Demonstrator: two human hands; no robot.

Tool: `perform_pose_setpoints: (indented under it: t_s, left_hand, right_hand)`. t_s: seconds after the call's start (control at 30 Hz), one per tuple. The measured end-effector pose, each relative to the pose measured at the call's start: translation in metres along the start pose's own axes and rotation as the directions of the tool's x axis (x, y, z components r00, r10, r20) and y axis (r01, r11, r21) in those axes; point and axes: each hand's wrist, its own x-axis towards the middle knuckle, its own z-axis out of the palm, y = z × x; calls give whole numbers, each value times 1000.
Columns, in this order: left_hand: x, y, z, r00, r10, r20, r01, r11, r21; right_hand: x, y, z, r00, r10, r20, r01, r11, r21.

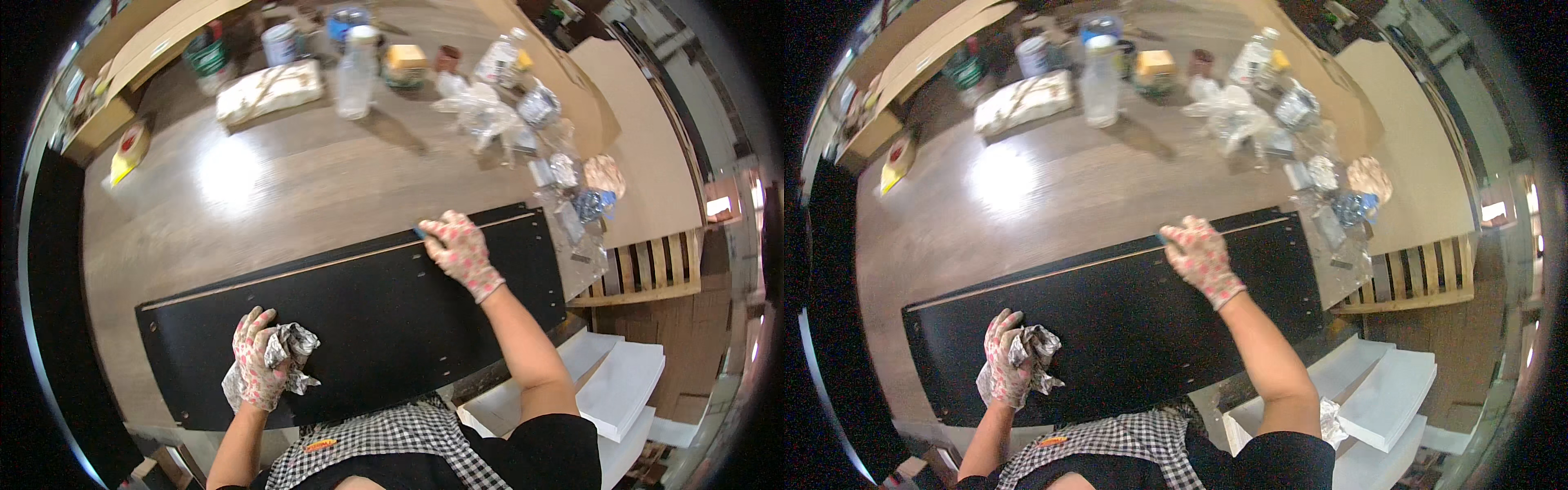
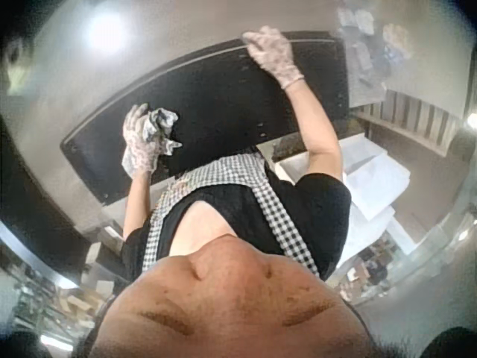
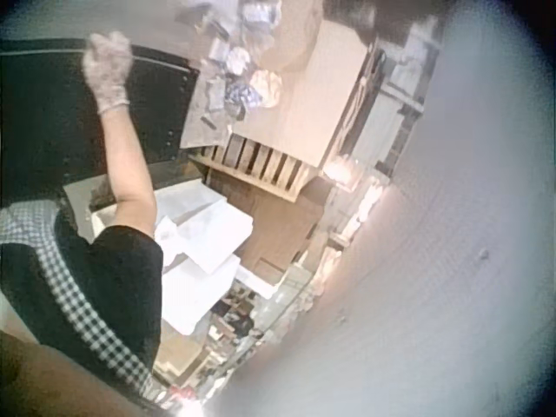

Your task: The person wipes a black rectangular panel with a cloth and a small blue tool, repeatedly cleaning the surface and edges. The person then stacks the cleaned panel with other similar panels.

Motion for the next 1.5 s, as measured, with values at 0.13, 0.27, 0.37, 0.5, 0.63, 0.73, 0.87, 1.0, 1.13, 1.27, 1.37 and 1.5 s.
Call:
perform_pose_setpoints:
  t_s: [0.13, 0.27, 0.37, 0.5, 0.63, 0.73, 0.87, 1.0, 1.13, 1.27, 1.37, 1.5]
  left_hand:
    - [65, 80, 53, 983, 147, 107, -146, 989, -14]
    - [116, 145, 109, 965, 215, 150, -214, 977, -20]
    - [130, 164, 118, 971, 221, 91, -220, 975, -24]
    - [130, 163, 122, 963, 240, 120, -246, 969, 39]
    - [128, 166, 120, 958, 270, 95, -273, 962, 20]
    - [129, 169, 121, 966, 215, 141, -227, 971, 71]
    - [128, 172, 119, 972, 182, 150, -193, 979, 63]
    - [124, 173, 119, 974, 165, 153, -178, 981, 79]
    - [125, 169, 123, 976, 167, 141, -176, 983, 50]
    - [125, 165, 124, 976, 184, 120, -191, 980, 49]
    - [124, 165, 124, 978, 163, 129, -174, 982, 78]
    - [123, 168, 126, 976, 203, 78, -205, 979, 18]
  right_hand:
    - [-33, 149, -52, 988, 154, -5, -154, 986, -63]
    - [-58, 248, -88, 958, 277, -75, -281, 958, -49]
    - [-83, 274, -91, 958, 270, -96, -249, 950, 191]
    - [-140, 267, -85, 962, 205, -182, -160, 959, 234]
    - [-241, 223, -116, 957, 232, -176, -190, 955, 226]
    - [-300, 191, -140, 931, 311, -190, -245, 920, 305]
    - [-253, 205, -115, 913, 378, -153, -334, 908, 251]
    - [-124, 260, -52, 894, 222, -389, -140, 964, 228]
    - [-138, 252, -69, 916, 279, -290, -216, 949, 231]
    - [-240, 201, -132, 914, 378, -148, -318, 894, 316]
    - [-234, 203, -133, 911, 393, -124, -347, 894, 284]
    - [-191, 222, -109, 921, 317, -227, -257, 931, 260]
